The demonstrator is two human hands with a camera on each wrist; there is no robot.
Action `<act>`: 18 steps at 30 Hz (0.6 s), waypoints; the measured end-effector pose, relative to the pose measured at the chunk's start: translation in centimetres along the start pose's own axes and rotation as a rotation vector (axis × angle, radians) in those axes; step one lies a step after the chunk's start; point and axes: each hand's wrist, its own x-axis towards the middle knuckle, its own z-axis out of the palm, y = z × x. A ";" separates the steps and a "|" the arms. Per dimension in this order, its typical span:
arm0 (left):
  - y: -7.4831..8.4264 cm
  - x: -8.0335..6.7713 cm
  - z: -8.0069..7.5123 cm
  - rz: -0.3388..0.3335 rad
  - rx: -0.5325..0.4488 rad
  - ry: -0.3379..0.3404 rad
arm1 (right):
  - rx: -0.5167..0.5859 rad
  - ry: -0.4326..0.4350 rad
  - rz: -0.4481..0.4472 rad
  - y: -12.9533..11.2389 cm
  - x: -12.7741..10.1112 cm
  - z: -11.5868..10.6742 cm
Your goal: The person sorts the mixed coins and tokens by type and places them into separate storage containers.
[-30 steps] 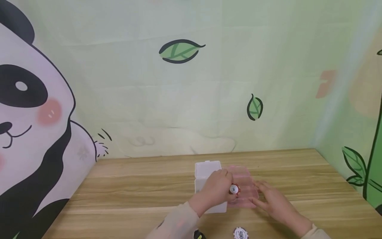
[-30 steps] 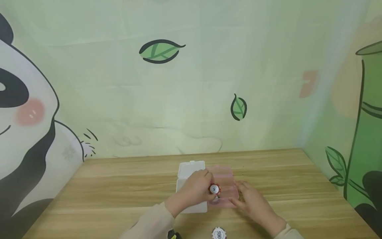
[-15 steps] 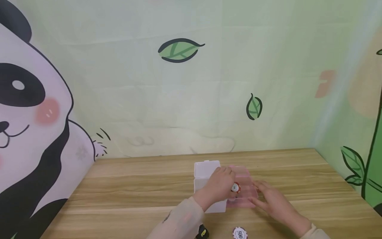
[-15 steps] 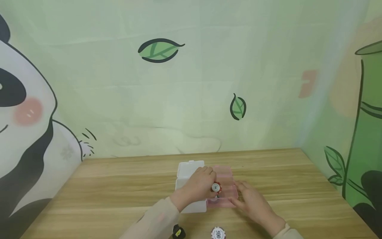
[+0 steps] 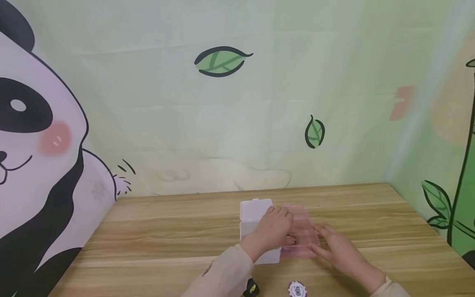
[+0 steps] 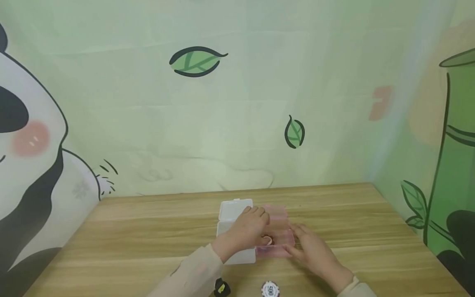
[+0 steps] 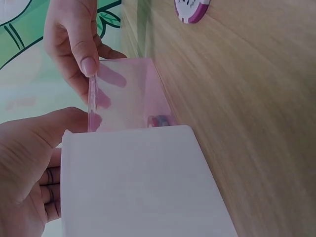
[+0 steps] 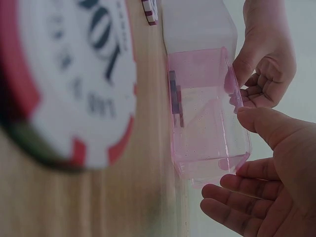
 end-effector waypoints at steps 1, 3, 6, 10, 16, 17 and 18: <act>0.0 -0.1 0.0 0.003 0.000 0.013 | 0.000 0.000 0.000 0.0 0.0 0.0; -0.1 -0.2 0.0 0.010 0.001 0.043 | 0.001 -0.001 0.001 0.0 0.1 0.1; -0.2 -0.6 0.0 0.017 0.005 0.100 | 0.003 -0.001 -0.001 -0.1 0.1 0.1; -0.1 -1.3 -0.3 0.022 -0.011 0.169 | 0.002 -0.003 0.005 0.0 0.1 0.0; 0.3 -2.4 -1.0 0.057 0.000 0.267 | 0.006 -0.013 0.008 0.1 0.1 0.1; 0.4 -2.7 -1.1 0.061 -0.002 0.274 | 0.008 -0.016 0.007 0.1 0.1 0.1; 0.5 -2.9 -1.2 0.065 -0.013 0.279 | 0.009 -0.016 0.006 0.1 0.1 0.1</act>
